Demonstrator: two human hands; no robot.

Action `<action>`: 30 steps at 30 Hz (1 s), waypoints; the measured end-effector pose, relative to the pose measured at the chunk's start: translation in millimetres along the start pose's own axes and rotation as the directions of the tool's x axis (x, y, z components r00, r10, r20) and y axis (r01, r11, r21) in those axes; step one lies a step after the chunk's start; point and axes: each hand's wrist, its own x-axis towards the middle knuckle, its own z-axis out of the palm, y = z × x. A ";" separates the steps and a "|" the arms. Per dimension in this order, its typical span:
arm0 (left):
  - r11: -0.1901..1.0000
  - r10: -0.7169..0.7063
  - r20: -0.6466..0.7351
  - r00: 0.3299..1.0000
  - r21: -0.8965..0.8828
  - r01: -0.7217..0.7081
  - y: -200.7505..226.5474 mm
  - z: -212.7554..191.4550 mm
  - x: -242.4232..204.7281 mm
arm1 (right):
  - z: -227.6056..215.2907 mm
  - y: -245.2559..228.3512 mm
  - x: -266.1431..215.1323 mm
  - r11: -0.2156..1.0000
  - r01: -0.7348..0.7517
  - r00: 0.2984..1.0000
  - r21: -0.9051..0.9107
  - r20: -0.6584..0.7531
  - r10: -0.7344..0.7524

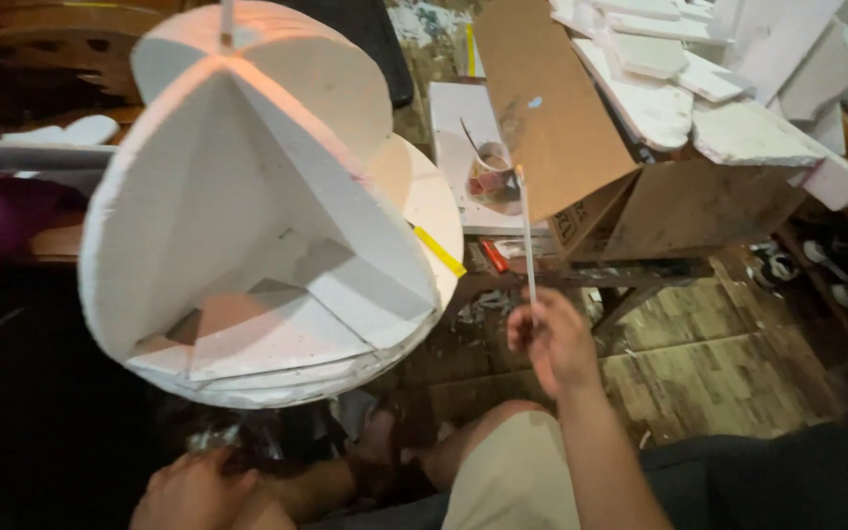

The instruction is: Cutting foam pieces with a utility knife and assembling them into a larger conical structure.

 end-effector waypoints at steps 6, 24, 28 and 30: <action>0.990 0.049 0.062 0.997 0.129 -0.057 -2.5 6.6 14.6 | -115.3 56.9 -7.6 0.932 -0.270 0.915 -0.242 -0.366 0.170; 0.676 -0.548 -0.279 0.788 -0.703 0.221 -222.8 97.5 -58.0 | -142.1 95.4 -5.8 0.956 -0.195 0.980 -0.219 -0.084 0.181; 0.535 -0.834 -0.286 0.471 -0.627 0.566 -328.9 159.0 -113.0 | -145.4 103.2 -0.9 0.929 -0.141 0.989 -0.341 -0.087 0.119; 0.550 -0.831 -0.437 0.344 -0.552 0.628 -351.0 203.8 -136.8 | -154.1 109.9 4.6 0.932 -0.133 0.991 -0.337 -0.068 0.117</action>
